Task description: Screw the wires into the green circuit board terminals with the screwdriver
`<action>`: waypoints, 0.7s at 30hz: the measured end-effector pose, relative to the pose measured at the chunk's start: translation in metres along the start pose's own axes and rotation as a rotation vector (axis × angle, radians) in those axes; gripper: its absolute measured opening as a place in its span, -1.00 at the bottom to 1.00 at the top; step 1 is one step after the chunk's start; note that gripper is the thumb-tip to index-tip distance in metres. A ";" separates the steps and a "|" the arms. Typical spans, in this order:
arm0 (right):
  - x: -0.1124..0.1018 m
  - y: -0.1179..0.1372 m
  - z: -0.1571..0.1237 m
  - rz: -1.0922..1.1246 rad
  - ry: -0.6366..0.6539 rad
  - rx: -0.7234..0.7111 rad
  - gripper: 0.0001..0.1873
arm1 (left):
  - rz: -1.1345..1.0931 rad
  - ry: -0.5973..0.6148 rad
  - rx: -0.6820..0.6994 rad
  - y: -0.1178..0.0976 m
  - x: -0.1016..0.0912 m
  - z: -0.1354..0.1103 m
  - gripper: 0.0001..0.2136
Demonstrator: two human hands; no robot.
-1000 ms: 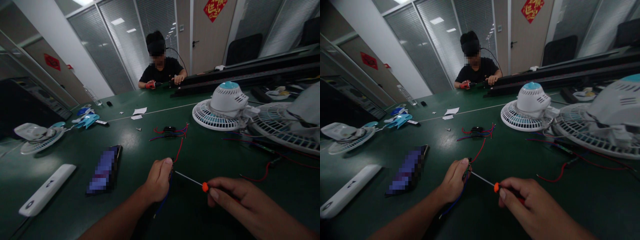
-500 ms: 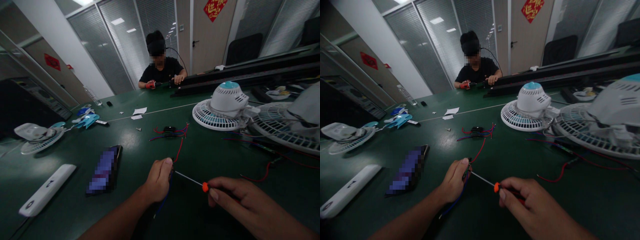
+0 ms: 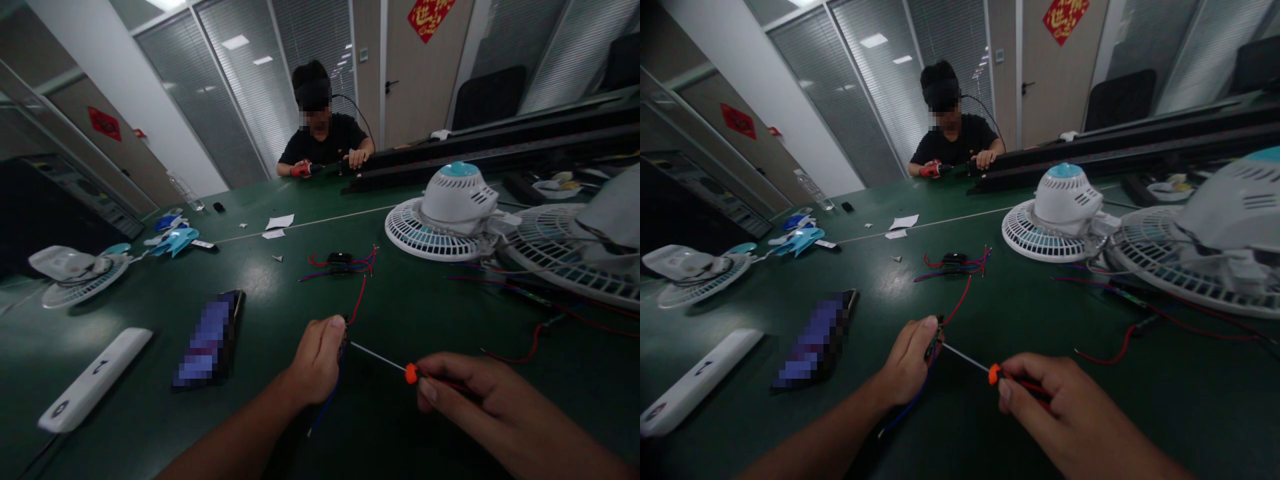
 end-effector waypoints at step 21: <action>-0.004 0.002 0.002 0.018 -0.045 0.008 -0.76 | 0.004 -0.023 -0.007 0.002 -0.002 -0.001 -0.49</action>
Point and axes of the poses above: each hand's wrist, its own z-axis towards the middle knuckle, its own x-axis out of the palm, y = z × x, the point moved 10 cm from there along z, towards the middle knuckle, and after that the axes turned 7 degrees about -y, right-handed, at the moved point
